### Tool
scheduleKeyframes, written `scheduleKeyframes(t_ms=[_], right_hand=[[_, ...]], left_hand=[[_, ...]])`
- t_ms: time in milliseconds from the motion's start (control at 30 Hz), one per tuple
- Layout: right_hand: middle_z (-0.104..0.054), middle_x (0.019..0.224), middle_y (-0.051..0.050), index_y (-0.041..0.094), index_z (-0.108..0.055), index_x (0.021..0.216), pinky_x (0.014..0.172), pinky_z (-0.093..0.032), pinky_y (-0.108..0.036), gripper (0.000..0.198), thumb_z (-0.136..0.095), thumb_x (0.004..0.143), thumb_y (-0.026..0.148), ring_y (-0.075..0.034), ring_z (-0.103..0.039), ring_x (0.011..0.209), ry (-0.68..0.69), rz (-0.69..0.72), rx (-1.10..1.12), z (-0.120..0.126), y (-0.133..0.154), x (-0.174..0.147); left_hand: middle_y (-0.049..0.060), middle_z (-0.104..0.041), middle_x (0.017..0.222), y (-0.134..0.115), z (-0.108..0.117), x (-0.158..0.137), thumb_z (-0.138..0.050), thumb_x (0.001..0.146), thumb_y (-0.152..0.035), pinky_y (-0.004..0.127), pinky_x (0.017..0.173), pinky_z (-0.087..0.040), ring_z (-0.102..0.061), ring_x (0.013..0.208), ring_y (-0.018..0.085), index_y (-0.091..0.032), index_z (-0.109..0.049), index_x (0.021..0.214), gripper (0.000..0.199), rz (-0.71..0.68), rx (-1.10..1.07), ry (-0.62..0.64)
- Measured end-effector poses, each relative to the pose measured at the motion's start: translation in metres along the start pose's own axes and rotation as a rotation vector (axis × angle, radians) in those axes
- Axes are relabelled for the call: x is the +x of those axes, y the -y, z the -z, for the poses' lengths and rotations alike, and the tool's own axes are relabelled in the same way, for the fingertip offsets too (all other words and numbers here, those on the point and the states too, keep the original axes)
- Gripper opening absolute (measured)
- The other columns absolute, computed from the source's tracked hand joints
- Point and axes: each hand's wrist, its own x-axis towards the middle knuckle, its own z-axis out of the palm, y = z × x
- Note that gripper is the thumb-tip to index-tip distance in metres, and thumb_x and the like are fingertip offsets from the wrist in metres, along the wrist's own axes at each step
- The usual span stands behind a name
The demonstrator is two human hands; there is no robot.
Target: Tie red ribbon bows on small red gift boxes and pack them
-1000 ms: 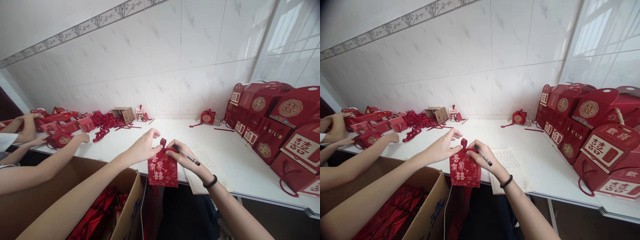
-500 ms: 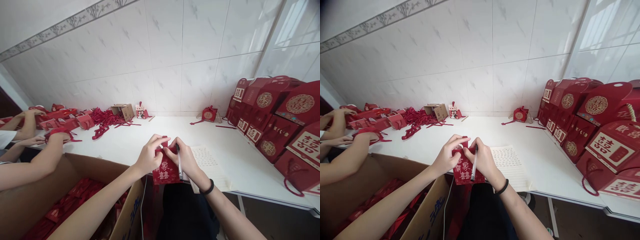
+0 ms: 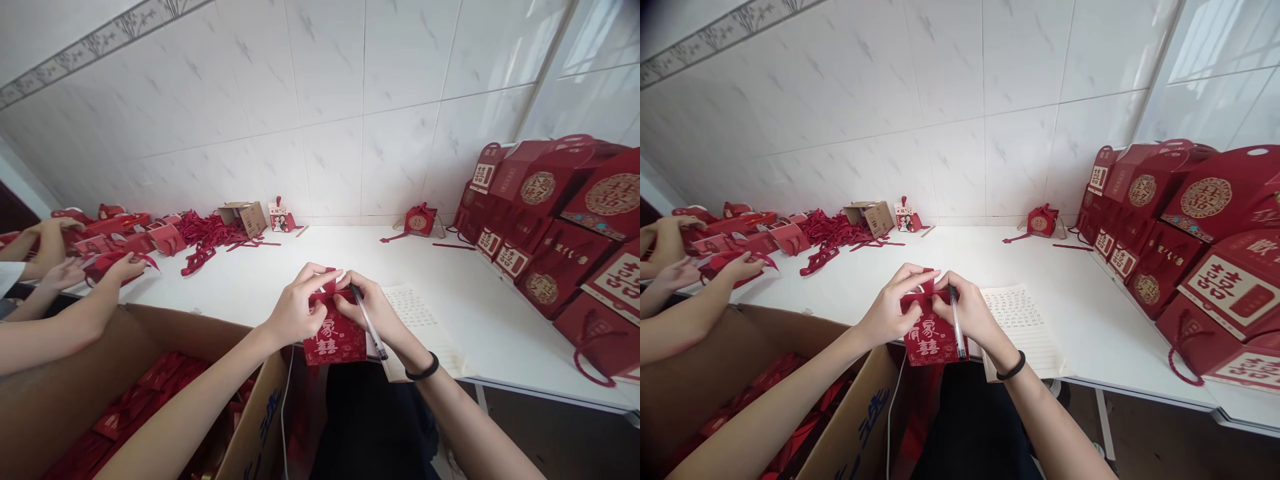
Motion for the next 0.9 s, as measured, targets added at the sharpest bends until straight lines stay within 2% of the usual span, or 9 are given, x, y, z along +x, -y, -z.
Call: scheduleKeyframes(t_ms=[200,333,500,600,733,800,867,900], right_hand=[[-0.055,0.074,0.001,0.019,-0.05,0.082,0.059,-0.039,-0.025,0.005,-0.054,0.078,0.02,-0.013,-0.049,0.063,-0.106,0.05,0.037,-0.007,-0.004,-0.003],[-0.051,0.074,0.002,0.02,-0.047,0.084,0.059,-0.038,-0.024,0.006,-0.052,0.083,0.022,-0.012,-0.047,0.063,-0.158,0.064,0.065,-0.012,-0.007,-0.008],[-0.05,0.072,0.002,0.021,-0.04,0.081,0.056,-0.037,-0.024,0.013,-0.052,0.085,0.025,-0.011,-0.045,0.06,-0.082,0.069,0.137,-0.009,-0.009,-0.008],[-0.054,0.077,0.0,0.021,-0.036,0.079,0.058,-0.039,-0.024,0.016,-0.05,0.086,0.025,-0.012,-0.048,0.064,-0.039,0.094,0.152,-0.006,-0.009,-0.006],[-0.056,0.079,-0.001,0.022,-0.036,0.077,0.058,-0.041,-0.025,0.017,-0.05,0.085,0.028,-0.013,-0.05,0.065,-0.051,0.127,0.099,-0.005,-0.012,-0.007],[-0.058,0.08,-0.003,0.022,-0.038,0.076,0.059,-0.042,-0.028,0.018,-0.052,0.084,0.03,-0.015,-0.053,0.067,-0.069,0.137,0.064,-0.002,-0.012,-0.008],[-0.06,0.083,-0.005,0.022,-0.042,0.074,0.062,-0.043,-0.032,0.018,-0.056,0.082,0.03,-0.018,-0.057,0.071,-0.097,0.117,0.043,0.003,-0.011,-0.008],[-0.062,0.086,-0.007,0.023,-0.043,0.074,0.065,-0.044,-0.036,0.017,-0.057,0.081,0.03,-0.02,-0.059,0.076,-0.116,0.092,0.055,0.007,-0.011,-0.008]], left_hand=[[0.005,-0.05,0.106,0.002,0.002,0.002,-0.046,0.075,-0.004,0.028,0.084,-0.05,-0.054,0.098,0.015,-0.023,-0.053,0.121,0.051,-0.002,0.021,0.003],[0.005,-0.051,0.106,0.0,0.002,0.002,-0.045,0.075,-0.003,0.027,0.084,-0.05,-0.054,0.097,0.015,-0.024,-0.053,0.12,0.05,0.023,0.033,0.011],[0.006,-0.05,0.107,-0.001,0.004,0.001,-0.044,0.074,-0.002,0.026,0.078,-0.05,-0.055,0.091,0.014,-0.024,-0.052,0.121,0.053,0.045,-0.01,0.054],[0.006,-0.051,0.11,0.004,0.006,0.0,-0.044,0.072,-0.002,0.028,0.083,-0.048,-0.055,0.091,0.013,-0.024,-0.048,0.121,0.054,0.052,-0.117,0.071],[0.008,-0.053,0.113,0.011,0.005,-0.008,-0.054,0.073,-0.011,0.033,0.088,-0.046,-0.055,0.099,0.016,-0.021,-0.035,0.126,0.057,0.207,-0.26,0.01],[0.008,-0.058,0.104,0.011,0.002,-0.013,-0.059,0.074,-0.02,0.033,0.082,-0.047,-0.057,0.093,0.018,-0.017,-0.046,0.115,0.043,0.314,-0.242,0.079],[0.005,-0.063,0.086,0.009,0.002,-0.017,-0.059,0.077,-0.03,0.03,0.073,-0.047,-0.059,0.077,0.016,-0.015,-0.057,0.092,0.022,0.372,-0.22,0.158],[0.003,-0.063,0.077,0.008,0.005,-0.018,-0.058,0.078,-0.034,0.029,0.069,-0.047,-0.058,0.07,0.014,-0.015,-0.059,0.083,0.02,0.377,-0.217,0.16]])
